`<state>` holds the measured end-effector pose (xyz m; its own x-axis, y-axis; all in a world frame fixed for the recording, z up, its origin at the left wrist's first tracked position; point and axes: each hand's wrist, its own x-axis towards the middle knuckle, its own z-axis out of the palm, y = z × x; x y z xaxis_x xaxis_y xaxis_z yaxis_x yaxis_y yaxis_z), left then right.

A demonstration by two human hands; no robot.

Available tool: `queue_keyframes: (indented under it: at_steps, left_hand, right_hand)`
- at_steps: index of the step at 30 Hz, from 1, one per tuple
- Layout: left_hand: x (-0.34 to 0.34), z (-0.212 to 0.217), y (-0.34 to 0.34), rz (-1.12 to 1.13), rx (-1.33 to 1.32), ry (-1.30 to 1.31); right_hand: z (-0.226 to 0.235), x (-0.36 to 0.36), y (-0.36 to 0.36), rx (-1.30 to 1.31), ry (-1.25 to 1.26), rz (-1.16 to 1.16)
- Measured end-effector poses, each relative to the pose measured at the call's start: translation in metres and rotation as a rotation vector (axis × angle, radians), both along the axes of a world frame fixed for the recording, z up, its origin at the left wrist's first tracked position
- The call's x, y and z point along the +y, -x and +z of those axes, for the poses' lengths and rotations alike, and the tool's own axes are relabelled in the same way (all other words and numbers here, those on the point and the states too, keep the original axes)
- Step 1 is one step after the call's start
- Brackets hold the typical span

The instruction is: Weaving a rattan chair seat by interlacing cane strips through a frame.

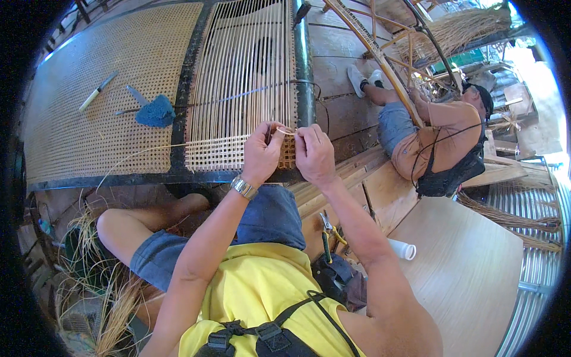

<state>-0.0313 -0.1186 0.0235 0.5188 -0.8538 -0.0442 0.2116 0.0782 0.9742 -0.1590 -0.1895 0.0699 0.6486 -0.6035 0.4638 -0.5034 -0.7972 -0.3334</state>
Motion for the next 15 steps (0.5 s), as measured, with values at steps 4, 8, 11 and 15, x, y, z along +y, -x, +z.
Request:
queue_keyframes:
  at_steps: [4,8,11,15]
  left_hand:
    - [-0.0004,0.0000,0.0006,0.032,-0.031,0.014]
    - [-0.0029,0.0002,0.0029,0.063,-0.017,0.067]
    - [-0.0036,-0.0001,0.0034,0.086,0.002,0.102]
    - [-0.0026,-0.0006,0.0023,0.063,-0.007,0.082]
  right_hand:
    - [-0.0014,0.0025,-0.0004,-0.029,-0.086,-0.037]
    - [0.0001,0.0078,-0.0011,-0.001,-0.044,-0.060]
    - [0.0016,0.0097,-0.0030,0.011,-0.033,-0.072]
    - [0.0027,0.0088,-0.0061,0.037,-0.036,-0.097]
